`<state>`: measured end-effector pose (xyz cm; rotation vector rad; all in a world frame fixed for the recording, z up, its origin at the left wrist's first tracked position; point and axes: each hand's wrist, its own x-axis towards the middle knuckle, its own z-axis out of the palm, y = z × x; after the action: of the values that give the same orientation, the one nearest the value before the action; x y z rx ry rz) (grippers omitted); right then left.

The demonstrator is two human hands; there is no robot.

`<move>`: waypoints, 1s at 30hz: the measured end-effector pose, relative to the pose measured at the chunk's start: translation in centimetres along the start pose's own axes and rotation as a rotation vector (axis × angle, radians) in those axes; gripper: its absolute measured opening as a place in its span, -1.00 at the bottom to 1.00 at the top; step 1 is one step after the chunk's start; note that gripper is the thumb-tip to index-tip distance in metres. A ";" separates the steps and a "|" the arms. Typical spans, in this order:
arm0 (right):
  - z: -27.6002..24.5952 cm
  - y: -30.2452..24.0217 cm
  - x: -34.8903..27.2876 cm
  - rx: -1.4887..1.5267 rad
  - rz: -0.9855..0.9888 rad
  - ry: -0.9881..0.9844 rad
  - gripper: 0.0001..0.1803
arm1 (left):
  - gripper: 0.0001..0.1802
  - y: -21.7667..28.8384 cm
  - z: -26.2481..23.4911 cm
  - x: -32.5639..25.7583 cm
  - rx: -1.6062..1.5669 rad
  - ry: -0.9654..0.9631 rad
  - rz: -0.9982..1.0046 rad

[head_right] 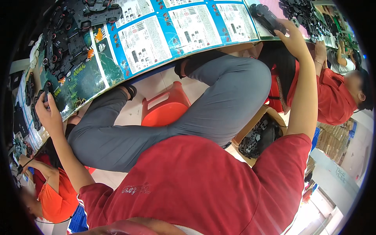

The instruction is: The person assembles toy cars by picking up chassis and components from the table, fitting parts together by hand, and placing the assembled toy car chassis back onto the table.

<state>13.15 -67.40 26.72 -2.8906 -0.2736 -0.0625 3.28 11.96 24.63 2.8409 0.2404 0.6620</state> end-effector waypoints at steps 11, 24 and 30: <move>2.5 -0.3 0.0 0.083 0.016 0.054 -0.45 | -0.56 2.3 0.6 0.3 -0.055 -0.033 0.032; 3.9 -0.5 0.1 -0.061 -0.083 0.190 -0.47 | -0.60 2.3 0.6 0.5 -0.095 -0.046 0.047; 4.1 -5.4 0.7 0.056 0.074 0.186 -0.46 | -0.70 3.2 -0.8 -0.6 -0.268 -0.062 0.025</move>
<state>12.86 -61.15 24.08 -2.8112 -0.1327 -0.3037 2.70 8.91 25.86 2.6058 0.0971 0.5626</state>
